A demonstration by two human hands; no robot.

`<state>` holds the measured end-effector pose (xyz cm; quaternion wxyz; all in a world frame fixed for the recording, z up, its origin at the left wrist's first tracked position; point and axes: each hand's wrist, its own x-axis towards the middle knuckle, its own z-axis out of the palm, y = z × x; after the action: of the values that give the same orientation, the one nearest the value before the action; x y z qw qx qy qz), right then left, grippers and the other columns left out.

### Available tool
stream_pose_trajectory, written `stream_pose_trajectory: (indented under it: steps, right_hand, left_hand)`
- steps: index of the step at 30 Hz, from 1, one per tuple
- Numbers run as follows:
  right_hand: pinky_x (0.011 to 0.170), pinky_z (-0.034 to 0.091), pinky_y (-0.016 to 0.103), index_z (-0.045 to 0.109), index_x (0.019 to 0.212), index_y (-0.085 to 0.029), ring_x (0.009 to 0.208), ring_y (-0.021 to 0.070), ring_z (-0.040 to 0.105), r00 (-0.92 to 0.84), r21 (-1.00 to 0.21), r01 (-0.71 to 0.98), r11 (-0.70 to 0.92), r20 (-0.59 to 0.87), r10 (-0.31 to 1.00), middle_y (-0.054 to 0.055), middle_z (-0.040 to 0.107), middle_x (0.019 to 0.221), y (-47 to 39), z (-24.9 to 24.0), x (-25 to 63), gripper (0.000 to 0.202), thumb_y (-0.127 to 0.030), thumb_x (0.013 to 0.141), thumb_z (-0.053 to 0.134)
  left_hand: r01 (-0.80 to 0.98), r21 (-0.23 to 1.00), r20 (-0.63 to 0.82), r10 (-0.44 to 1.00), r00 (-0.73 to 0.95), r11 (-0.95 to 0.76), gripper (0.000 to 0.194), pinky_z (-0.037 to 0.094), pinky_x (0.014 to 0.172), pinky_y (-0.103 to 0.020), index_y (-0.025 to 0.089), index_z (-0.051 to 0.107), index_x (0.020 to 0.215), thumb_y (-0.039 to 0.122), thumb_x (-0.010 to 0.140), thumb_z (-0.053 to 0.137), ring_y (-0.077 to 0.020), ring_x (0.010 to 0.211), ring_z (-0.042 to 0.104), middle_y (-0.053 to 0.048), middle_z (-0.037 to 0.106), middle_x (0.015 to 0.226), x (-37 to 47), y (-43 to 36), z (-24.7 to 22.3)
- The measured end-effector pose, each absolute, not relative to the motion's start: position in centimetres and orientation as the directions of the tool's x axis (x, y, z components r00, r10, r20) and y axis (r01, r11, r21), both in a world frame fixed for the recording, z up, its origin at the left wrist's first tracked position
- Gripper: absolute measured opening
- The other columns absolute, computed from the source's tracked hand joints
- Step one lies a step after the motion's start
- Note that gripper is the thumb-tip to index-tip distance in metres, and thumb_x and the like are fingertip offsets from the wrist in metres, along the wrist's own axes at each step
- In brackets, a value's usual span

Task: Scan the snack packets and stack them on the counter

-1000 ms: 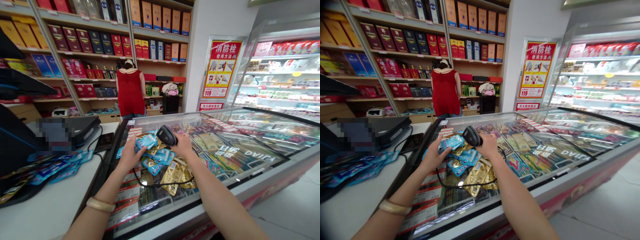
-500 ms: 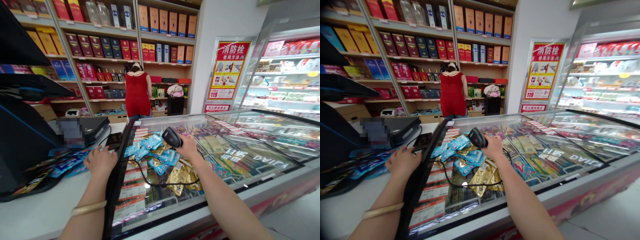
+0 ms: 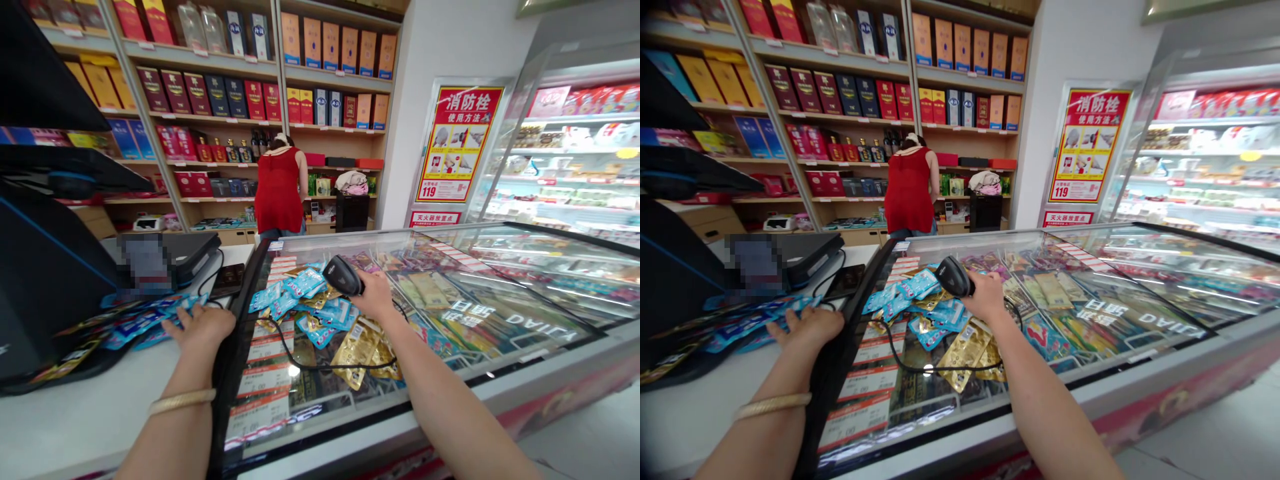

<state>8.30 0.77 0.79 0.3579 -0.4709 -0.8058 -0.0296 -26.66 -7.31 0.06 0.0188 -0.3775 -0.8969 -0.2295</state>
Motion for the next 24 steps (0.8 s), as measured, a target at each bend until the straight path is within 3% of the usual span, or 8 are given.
stream_pose_trajectory:
  steps: [3,6,9,11,16,24]
  right_hand:
    - [0.079,0.033,0.033,0.07,0.092,-0.022,0.081,0.0242,0.064,-0.295,-0.302,0.773,0.557,0.606,0.738,0.006,0.075,0.086,0.8,0.8,8.2,0.023,-0.03,0.071,0.069]
    - [0.08,0.033,0.033,0.07,0.093,-0.022,0.082,0.0242,0.065,-0.298,-0.306,0.77,0.56,0.603,0.74,0.005,0.075,0.086,0.9,0.8,8.2,0.023,-0.03,0.071,0.069]
    - [0.08,0.033,0.032,0.07,0.091,-0.022,0.083,0.024,0.065,-0.307,-0.297,0.777,0.555,0.591,0.746,0.005,0.074,0.084,1.0,0.8,8.1,0.022,-0.03,0.071,0.07]
    - [0.081,0.033,0.033,0.07,0.093,-0.022,0.083,0.0239,0.065,-0.313,-0.288,0.78,0.555,0.589,0.745,0.005,0.074,0.085,1.0,0.8,8.1,0.024,-0.03,0.071,0.07]
    - [0.081,0.034,0.033,0.07,0.096,-0.022,0.084,0.0241,0.065,-0.32,-0.285,0.778,0.559,0.586,0.744,0.005,0.074,0.085,0.9,0.9,8.1,0.025,-0.031,0.072,0.07]
    - [0.081,0.033,0.032,0.069,0.094,-0.021,0.084,0.0237,0.065,-0.337,-0.275,0.774,0.57,0.583,0.739,0.005,0.074,0.084,0.8,0.9,8.0,0.025,-0.029,0.07,0.069]
  left_hand:
    - [0.714,0.445,0.331,0.641,-0.692,0.541,0.052,0.009,0.106,-0.081,0.006,0.068,0.115,0.018,0.067,0.054,-0.0521,0.143,0.029,-0.035,0.053,0.137,-25.9,-7.8,0.7]
    - [0.76,0.485,0.481,0.593,-0.645,0.433,0.047,0.013,0.107,-0.08,0.008,0.065,0.116,0.023,0.074,0.052,-0.0501,0.134,0.043,-0.031,0.055,0.134,-25.0,-8.4,1.7]
    - [0.756,0.583,0.573,0.509,-0.643,0.298,0.051,0.034,0.107,-0.068,0.01,0.06,0.122,0.033,0.077,0.055,-0.0441,0.127,0.05,-0.027,0.05,0.138,-24.4,-8.7,2.6]
    - [0.732,0.646,0.607,0.435,-0.665,0.217,0.055,0.041,0.107,-0.057,0.01,0.059,0.122,0.035,0.073,0.062,-0.0399,0.128,0.05,-0.024,0.049,0.136,-24.3,-8.5,2.8]
    - [0.678,0.725,0.598,0.379,-0.706,0.121,0.057,0.038,0.112,-0.053,0.016,0.061,0.112,0.041,0.063,0.075,-0.036,0.126,0.05,-0.014,0.057,0.118,-24.5,-7.8,2.3]
    - [0.672,0.736,0.547,0.518,-0.658,0.076,0.065,0.041,0.11,-0.05,0.017,0.065,0.11,0.043,0.052,0.082,-0.0357,0.127,0.051,-0.016,0.053,0.135,-23.8,-7.3,2.0]
